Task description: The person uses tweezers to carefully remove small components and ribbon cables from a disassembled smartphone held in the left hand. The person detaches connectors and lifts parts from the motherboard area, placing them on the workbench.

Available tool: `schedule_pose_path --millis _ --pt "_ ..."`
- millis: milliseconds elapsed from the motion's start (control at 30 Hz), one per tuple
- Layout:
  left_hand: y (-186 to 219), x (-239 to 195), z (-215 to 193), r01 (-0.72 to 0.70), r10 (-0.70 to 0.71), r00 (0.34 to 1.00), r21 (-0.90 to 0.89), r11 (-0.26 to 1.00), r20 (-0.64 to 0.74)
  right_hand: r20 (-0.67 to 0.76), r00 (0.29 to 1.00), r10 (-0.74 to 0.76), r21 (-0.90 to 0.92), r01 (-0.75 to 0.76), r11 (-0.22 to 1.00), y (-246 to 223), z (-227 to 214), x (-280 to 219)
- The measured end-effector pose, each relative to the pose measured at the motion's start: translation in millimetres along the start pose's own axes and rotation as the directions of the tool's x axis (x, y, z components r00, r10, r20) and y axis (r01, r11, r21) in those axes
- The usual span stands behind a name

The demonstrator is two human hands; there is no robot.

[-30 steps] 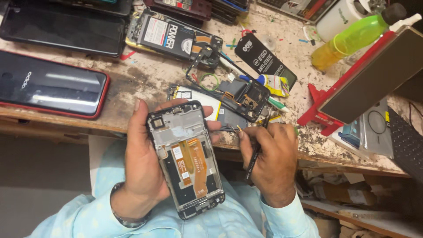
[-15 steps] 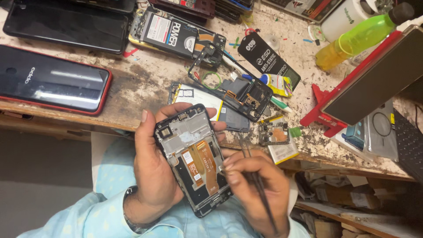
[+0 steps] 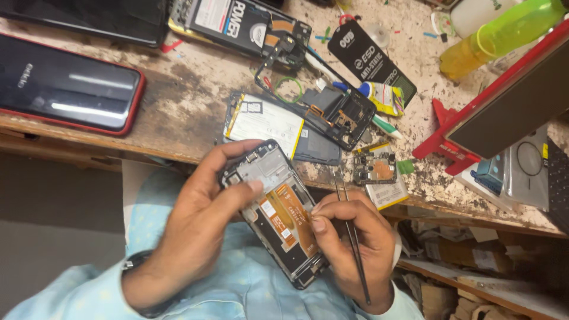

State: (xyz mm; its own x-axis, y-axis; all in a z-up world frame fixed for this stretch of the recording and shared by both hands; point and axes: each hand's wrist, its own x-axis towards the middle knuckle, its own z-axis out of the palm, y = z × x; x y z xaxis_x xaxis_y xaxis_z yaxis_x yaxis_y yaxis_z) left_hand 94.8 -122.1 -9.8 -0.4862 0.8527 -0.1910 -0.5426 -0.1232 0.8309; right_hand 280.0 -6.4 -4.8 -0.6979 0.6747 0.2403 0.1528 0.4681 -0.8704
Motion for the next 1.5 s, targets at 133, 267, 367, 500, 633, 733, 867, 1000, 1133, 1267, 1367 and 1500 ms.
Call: schedule_pose_path --millis 133,267,367,500,633,733,867,1000,1133,1267,1367,1500 --pt "13 1 -20 0.03 -0.103 0.966 0.294 0.955 0.236 0.093 0.995 -0.041 0.005 0.041 0.999 1 -8 -1" --pt "14 3 -30 -0.081 -0.133 0.919 0.507 0.858 0.371 0.155 0.985 -0.072 -0.039 0.079 0.996 -5 -7 -3" --pt "10 1 -28 -0.112 -0.118 0.917 0.529 0.841 0.382 0.159 0.979 -0.129 -0.108 0.148 0.983 -12 -7 -4" --pt "3 -5 -23 0.072 -0.239 0.93 0.5 0.863 0.28 0.161 0.964 -0.21 -0.221 0.243 0.945 -17 -7 -3" --pt "-2 -10 -21 0.041 -0.218 0.938 0.539 0.842 0.269 0.232 0.951 -0.203 -0.35 0.276 0.895 -19 -5 -3" --pt "-4 -14 -23 0.101 -0.279 0.931 0.567 0.818 0.235 0.242 0.951 -0.191 -0.413 0.279 0.867 -20 -2 -7" --pt "-9 -16 -23 0.125 -0.302 0.927 0.578 0.807 0.221 0.244 0.956 -0.161 -0.459 0.26 0.85 -18 -2 -13" --pt "-10 -16 -20 0.048 -0.223 0.946 0.576 0.816 0.237 0.251 0.958 -0.141 -0.487 0.251 0.837 -17 -3 -15" --pt "-6 -15 -15 0.089 -0.26 0.942 0.589 0.803 0.211 0.268 0.953 -0.142 -0.539 0.27 0.798 -18 -6 -15" --pt "-3 -14 -10 0.173 -0.329 0.931 0.609 0.774 0.154 0.264 0.95 -0.167 -0.558 0.292 0.777 -18 -4 -15" --pt "-4 -14 -10 0.176 -0.329 0.93 0.589 0.789 0.162 0.262 0.95 -0.172 -0.551 0.293 0.781 -17 -4 -15" --pt "-8 -15 -12 0.109 -0.266 0.939 0.542 0.833 0.22 0.266 0.954 -0.139 -0.559 0.27 0.784 -16 -5 -16"
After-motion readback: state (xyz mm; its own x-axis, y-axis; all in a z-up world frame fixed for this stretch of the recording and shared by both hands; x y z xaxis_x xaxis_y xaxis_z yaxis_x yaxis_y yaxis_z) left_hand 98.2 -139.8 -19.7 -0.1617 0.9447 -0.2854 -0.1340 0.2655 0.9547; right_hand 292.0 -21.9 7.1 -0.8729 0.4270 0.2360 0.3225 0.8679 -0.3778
